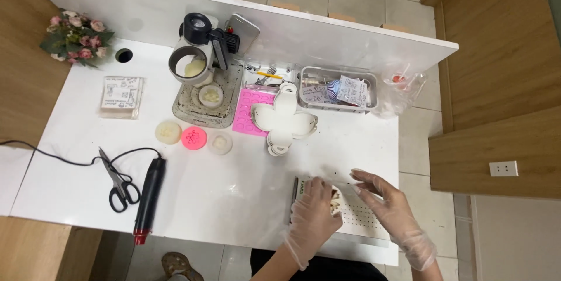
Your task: Preparing and decorating wax for candle making.
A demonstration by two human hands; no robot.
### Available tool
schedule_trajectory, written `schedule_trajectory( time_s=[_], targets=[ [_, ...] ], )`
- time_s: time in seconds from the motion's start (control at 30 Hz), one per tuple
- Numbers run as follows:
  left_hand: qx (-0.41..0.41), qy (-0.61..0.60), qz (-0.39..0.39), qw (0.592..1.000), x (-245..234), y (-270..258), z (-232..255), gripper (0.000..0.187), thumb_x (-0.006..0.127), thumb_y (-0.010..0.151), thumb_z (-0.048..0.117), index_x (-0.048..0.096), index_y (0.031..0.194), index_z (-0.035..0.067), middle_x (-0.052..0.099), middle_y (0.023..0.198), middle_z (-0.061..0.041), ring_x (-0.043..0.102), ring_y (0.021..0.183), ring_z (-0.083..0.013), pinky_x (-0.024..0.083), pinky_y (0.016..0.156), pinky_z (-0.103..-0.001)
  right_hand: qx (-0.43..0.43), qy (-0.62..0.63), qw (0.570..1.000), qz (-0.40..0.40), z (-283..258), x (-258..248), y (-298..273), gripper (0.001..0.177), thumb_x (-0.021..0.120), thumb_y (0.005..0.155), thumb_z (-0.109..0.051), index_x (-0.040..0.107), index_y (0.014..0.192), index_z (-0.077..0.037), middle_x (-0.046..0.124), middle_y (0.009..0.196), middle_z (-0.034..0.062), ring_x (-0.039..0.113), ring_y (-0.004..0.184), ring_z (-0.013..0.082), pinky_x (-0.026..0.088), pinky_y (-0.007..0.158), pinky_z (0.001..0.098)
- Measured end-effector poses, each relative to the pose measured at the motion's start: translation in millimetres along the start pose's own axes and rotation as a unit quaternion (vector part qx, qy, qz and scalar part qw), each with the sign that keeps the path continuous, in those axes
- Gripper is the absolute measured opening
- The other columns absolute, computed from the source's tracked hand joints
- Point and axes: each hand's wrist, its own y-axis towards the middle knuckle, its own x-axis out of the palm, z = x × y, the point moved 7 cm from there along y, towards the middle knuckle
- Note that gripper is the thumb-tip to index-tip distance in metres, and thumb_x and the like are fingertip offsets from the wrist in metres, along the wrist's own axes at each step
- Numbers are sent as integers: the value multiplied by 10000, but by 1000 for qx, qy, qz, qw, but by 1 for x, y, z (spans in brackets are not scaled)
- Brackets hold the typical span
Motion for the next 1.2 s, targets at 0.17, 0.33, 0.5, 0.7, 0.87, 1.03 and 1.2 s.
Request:
schedule_trajectory(
  time_s=[0.17, 0.33, 0.5, 0.7, 0.87, 1.03, 1.2],
  targets=[
    [-47, -33, 22, 998, 58, 5, 19, 799, 839, 730, 300, 474, 1364, -22, 434, 1373, -209, 427, 1297, -381, 458, 1007, -457, -41, 20, 999, -26, 69, -17, 0, 444, 658, 901, -150, 656, 1344, -117, 737, 1287, 23, 687, 1138, 152, 532, 1034, 330],
    [-139, 10, -4, 990, 88, 10, 33, 821, 798, 785, 341, 419, 1410, -32, 392, 1424, -236, 377, 1360, -405, 403, 1104, -460, -23, 56, 994, -96, 105, -33, 3, 421, 624, 928, -113, 645, 1348, -87, 743, 1278, 62, 686, 1147, 172, 524, 1035, 317],
    [-171, -43, 109, 978, 50, -14, 56, 913, 749, 811, 308, 306, 1545, -2, 427, 1472, -169, 416, 1364, -347, 411, 1076, -457, -77, 48, 991, -101, 91, -29, 9, 406, 641, 941, -147, 657, 1342, -84, 758, 1249, 95, 691, 1160, 188, 528, 1027, 322],
    [-263, -48, 162, 950, 63, -56, 46, 1015, 782, 821, 407, 197, 1547, 4, 298, 1593, -179, 333, 1452, -331, 379, 1092, -460, -190, 28, 981, -39, 72, -5, 12, 505, 647, 930, -182, 561, 1420, -99, 657, 1361, 109, 619, 1258, 209, 457, 1085, 348],
    [-283, -72, 144, 946, 59, -64, 55, 1058, 776, 828, 438, 145, 1566, 19, 227, 1643, -132, 298, 1482, -262, 340, 1146, -431, -153, 7, 986, -72, 66, 3, 4, 528, 660, 917, -176, 549, 1430, -118, 603, 1418, 104, 569, 1320, 223, 437, 1113, 360],
    [-305, -32, 92, 947, 62, -56, 48, 1051, 762, 858, 459, 118, 1557, 12, 174, 1660, -119, 267, 1496, -212, 312, 1156, -406, -143, -2, 987, -67, 82, 2, 8, 523, 613, 921, -142, 536, 1439, -132, 554, 1443, 98, 549, 1344, 230, 453, 1119, 353],
    [-254, -12, 172, 952, 61, -60, 53, 1003, 786, 826, 406, 228, 1542, -20, 280, 1623, -158, 297, 1492, -242, 346, 1140, -399, -171, 89, 981, -27, 95, -8, -4, 508, 606, 945, -151, 518, 1435, -52, 552, 1440, 143, 559, 1338, 238, 453, 1117, 355]
  ],
)
